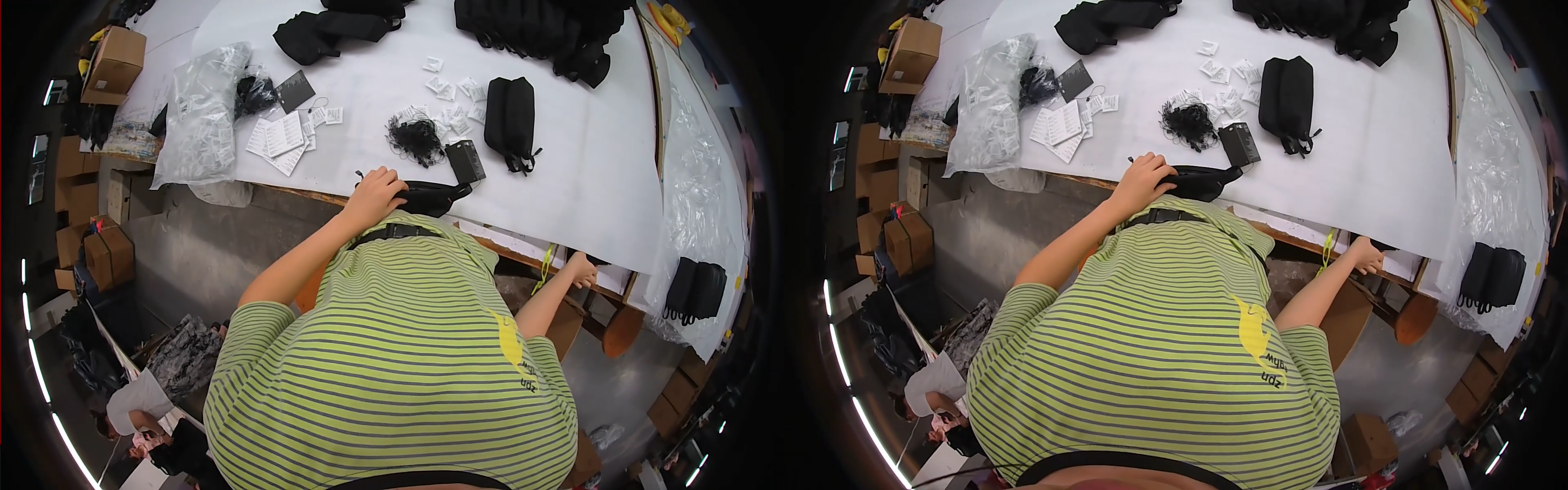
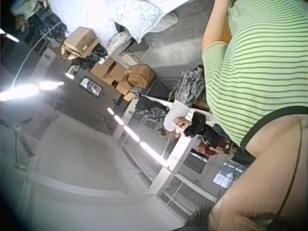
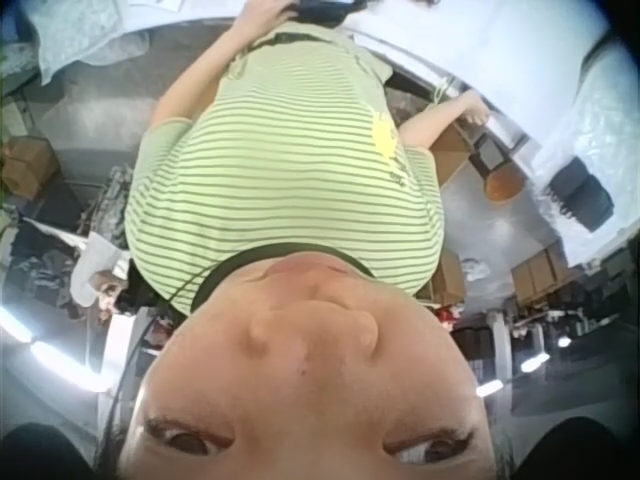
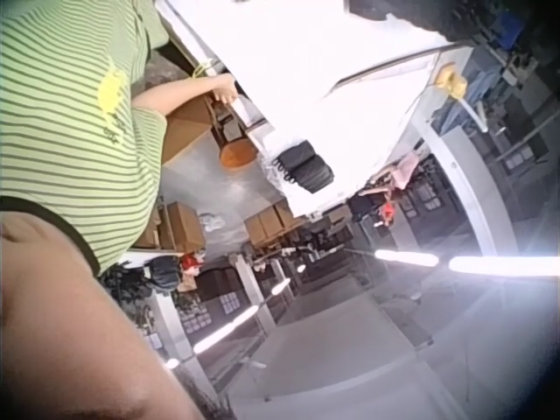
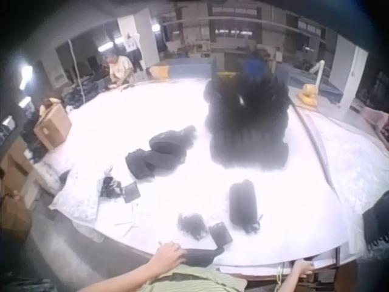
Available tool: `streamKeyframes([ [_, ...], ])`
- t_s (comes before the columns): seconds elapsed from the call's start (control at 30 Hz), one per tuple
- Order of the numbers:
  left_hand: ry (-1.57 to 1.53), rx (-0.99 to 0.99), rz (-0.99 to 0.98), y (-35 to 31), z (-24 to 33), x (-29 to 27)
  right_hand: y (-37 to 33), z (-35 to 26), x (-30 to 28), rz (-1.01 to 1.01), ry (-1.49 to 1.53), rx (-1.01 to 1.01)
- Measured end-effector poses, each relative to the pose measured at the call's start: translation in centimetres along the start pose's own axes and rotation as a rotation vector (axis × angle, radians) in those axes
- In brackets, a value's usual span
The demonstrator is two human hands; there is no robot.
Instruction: Tagging sunglasses cases and packing them into bags with desiccant packets.
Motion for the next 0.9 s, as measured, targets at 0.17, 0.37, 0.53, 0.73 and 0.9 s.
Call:
streamKeyframes([
  [0.17, 0.008, -0.059, 0.021, -0.7, -0.3, 0.6, 0.3, -0.3, 0.0, -0.050, 0.034, 0.064],
  [0.37, -0.049, -0.199, -0.020, -0.9, -0.4, 1.0, 1.5, 1.4, -1.2, -0.087, 0.023, 0.003],
  [0.53, -0.057, -0.291, -0.025, -1.1, -1.2, 1.4, 1.1, 1.1, -2.0, -0.085, 0.066, 0.018],
  [0.73, -0.080, -0.340, -0.104, -1.2, -1.3, 1.5, 0.8, 1.5, -2.2, -0.109, 0.097, 0.024],
  [0.9, -0.096, -0.313, -0.066, -1.5, -1.1, 1.5, -0.6, 2.5, -2.3, -0.008, 0.072, 0.035],
])
Point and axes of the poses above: each hand's wrist, its own y-axis towards the middle knuckle, its own x-axis out of the palm, z = x × y, the point moved 4 cm from there along y, towards the middle knuckle, and after that the axes turned 12 degrees about z, right-handed, at the moved point
